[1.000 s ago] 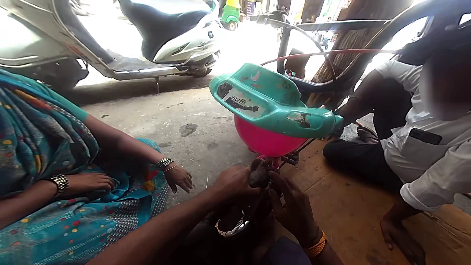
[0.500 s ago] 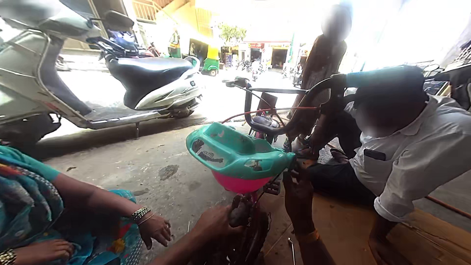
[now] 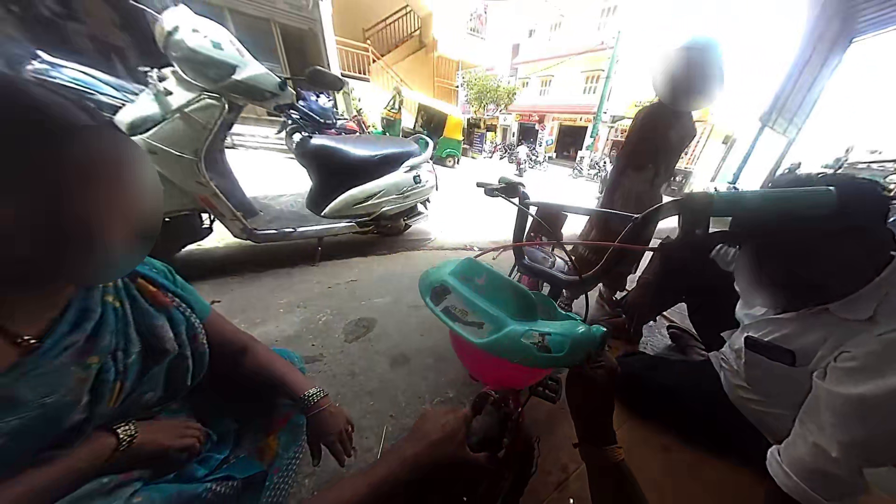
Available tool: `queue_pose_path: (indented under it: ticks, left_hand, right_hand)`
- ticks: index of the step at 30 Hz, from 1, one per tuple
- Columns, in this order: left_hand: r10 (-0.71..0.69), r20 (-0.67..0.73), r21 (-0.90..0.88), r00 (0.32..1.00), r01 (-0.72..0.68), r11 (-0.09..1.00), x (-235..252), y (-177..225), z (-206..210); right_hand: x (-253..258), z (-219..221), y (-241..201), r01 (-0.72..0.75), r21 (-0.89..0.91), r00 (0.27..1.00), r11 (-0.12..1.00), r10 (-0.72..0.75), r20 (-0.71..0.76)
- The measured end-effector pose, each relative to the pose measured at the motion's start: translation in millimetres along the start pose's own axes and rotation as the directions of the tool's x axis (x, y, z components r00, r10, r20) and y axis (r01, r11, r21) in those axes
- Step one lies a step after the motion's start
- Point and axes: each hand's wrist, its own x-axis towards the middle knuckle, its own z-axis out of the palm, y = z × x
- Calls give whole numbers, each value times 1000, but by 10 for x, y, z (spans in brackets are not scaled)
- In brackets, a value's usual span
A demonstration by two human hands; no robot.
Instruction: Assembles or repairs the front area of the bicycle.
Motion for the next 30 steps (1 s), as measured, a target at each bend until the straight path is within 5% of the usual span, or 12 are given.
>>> queue_pose_path:
  ticks: [4,8,16,23,27,30]
  left_hand:
    - [11,-8,-7,1000,-11,1000,-9,2,-1]
    - [20,-7,-18,1000,-20,1000,-2,-5,-5]
    - [24,-14,-18,1000,-24,1000,2,-1,-1]
    - [22,-18,-29,1000,-23,999,10,-21,5]
    - [13,-9,-23,1000,-14,1000,4,-6,-4]
    - [4,-7,-14,1000,-4,1000,-6,-4,-10]
  right_hand:
    - [18,23,19,-82,363,996,928,61,68]
    - [44,-17,30,-369,685,929,628,246,275]
    - [31,-87,-17,-338,605,941,721,245,233]
    - [189,-126,-20,-538,666,843,518,360,400]
    - [212,-105,-412,-654,568,754,499,491,436]
    - [229,-15,-350,-623,549,782,557,465,415]
